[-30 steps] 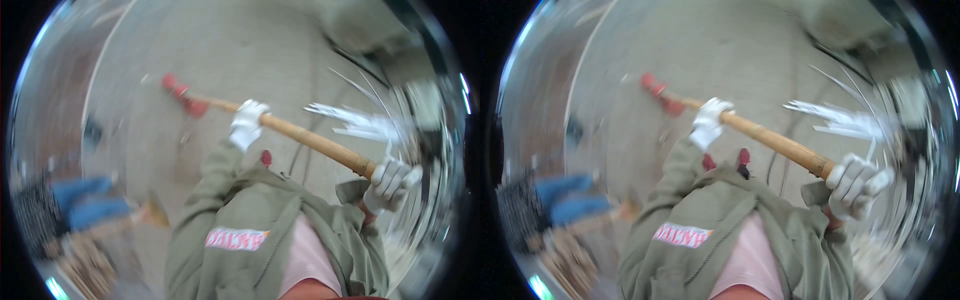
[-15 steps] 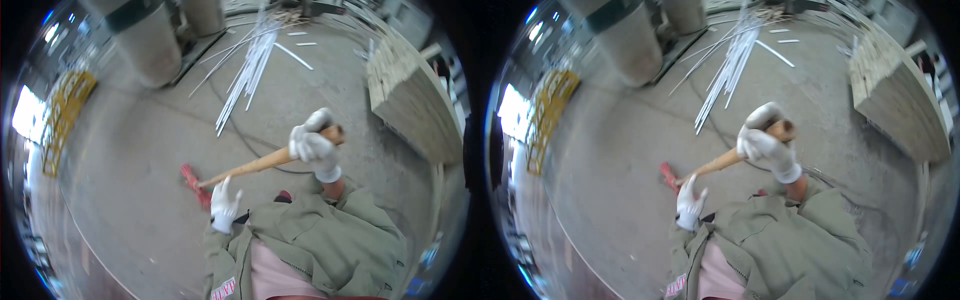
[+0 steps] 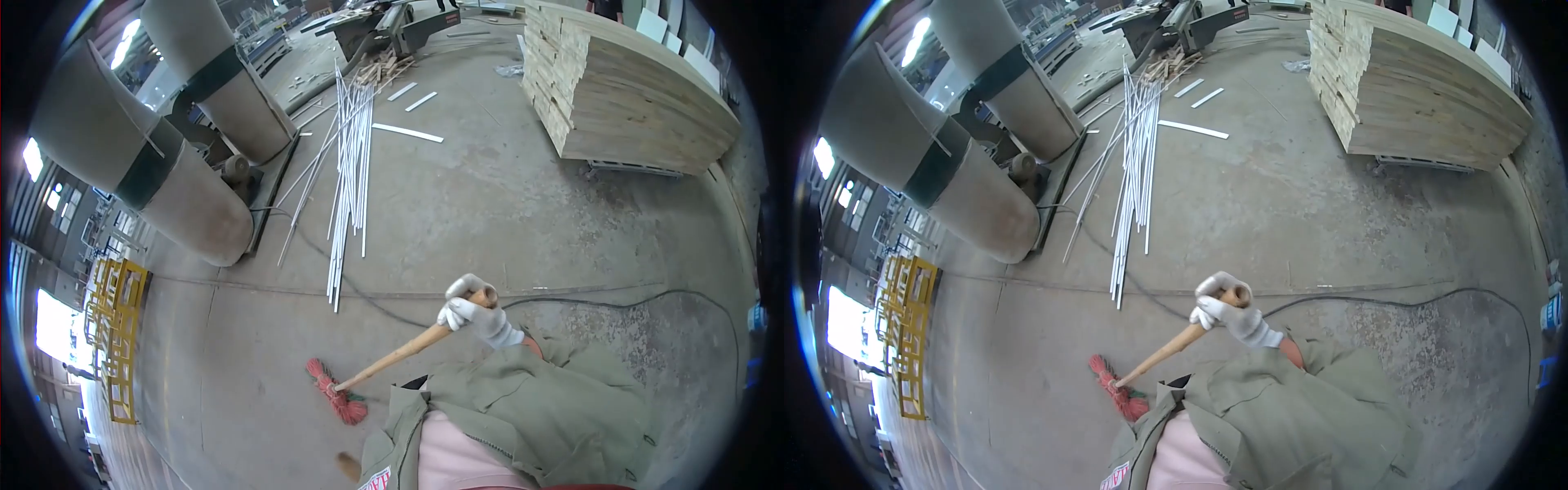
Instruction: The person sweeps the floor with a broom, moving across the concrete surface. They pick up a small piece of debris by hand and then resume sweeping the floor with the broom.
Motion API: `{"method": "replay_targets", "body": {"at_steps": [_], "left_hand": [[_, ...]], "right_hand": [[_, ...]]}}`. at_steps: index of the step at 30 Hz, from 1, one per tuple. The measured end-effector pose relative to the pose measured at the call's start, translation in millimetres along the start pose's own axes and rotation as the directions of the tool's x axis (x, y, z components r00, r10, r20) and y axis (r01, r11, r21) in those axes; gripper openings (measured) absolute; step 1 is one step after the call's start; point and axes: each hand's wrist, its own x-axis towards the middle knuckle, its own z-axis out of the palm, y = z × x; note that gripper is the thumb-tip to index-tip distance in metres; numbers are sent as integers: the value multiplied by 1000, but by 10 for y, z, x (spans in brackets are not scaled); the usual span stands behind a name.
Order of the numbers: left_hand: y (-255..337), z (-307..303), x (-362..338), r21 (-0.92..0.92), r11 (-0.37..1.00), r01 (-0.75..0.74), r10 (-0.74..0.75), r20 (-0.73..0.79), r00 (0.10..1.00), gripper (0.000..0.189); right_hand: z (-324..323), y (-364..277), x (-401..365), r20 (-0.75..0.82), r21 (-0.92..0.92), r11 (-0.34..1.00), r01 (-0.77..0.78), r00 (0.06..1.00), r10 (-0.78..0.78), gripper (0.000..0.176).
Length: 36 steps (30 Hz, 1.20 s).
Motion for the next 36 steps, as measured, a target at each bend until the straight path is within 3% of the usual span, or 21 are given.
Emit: {"method": "replay_targets", "body": {"at_steps": [5,11,14,16,17,19,20,21,22,23,24,25,28,30,32,34,36], "left_hand": [[312,75,266,-15,996,-89,90,92,992,60],[885,13,834,-181,916,-359,362,-20,932,65],[1353,-84,1025,-58,950,-308,311,59,949,62],[1601,-101,1177,164,969,-185,159,158,974,55],[1627,-48,1273,166,965,-202,175,159,972,55],[1611,105,1450,-159,987,35,-44,-54,998,47],[1623,125,1574,-340,932,126,-178,-125,976,42],[1617,97,1734,-348,931,111,-163,-125,979,42],[1632,-11,1835,-165,980,-110,97,-84,992,39],[1639,-122,1889,10,941,-337,337,4,941,37],[1649,-190,1910,159,819,-552,537,132,833,34],[1711,-243,1917,152,814,-560,544,136,828,34],[2145,-438,1936,60,678,-732,734,-14,679,34],[2631,-793,1707,-141,592,-793,800,-18,600,30],[3066,-1077,1539,-230,480,-847,873,28,487,26],[3472,-1334,1278,-303,410,-860,908,48,416,26],[3798,-1433,1158,-304,184,-935,979,-28,202,25]], "right_hand": [[-323,-124,-231,-73,-98,994,-54,996,47,16],[-472,-43,-253,-127,22,999,-36,991,39,14],[-557,-41,-217,-212,53,998,-20,977,31,13],[-639,-53,-142,-336,40,999,-21,941,33,12],[-639,-40,-95,-397,36,999,-20,917,33,11],[-552,-55,-2,-406,24,1000,-7,914,16,11],[-496,-81,63,-406,17,1000,-7,914,14,11],[-447,-101,143,-403,10,1000,-8,915,11,11],[-402,-116,242,-403,-3,1000,-2,915,0,11],[-353,-137,352,-402,-18,1000,22,915,-28,11],[-302,-166,457,-404,-32,999,43,913,-52,10],[-257,-213,552,-405,-46,997,66,911,-79,10],[-70,-627,740,-406,-73,977,199,889,-211,10],[65,-937,734,-393,-124,931,343,845,-363,9],[223,-1273,628,-196,-168,861,479,840,-506,11],[396,-1603,475,90,-183,743,644,763,-640,13],[579,-1976,216,290,-228,685,692,720,-631,15]]}}
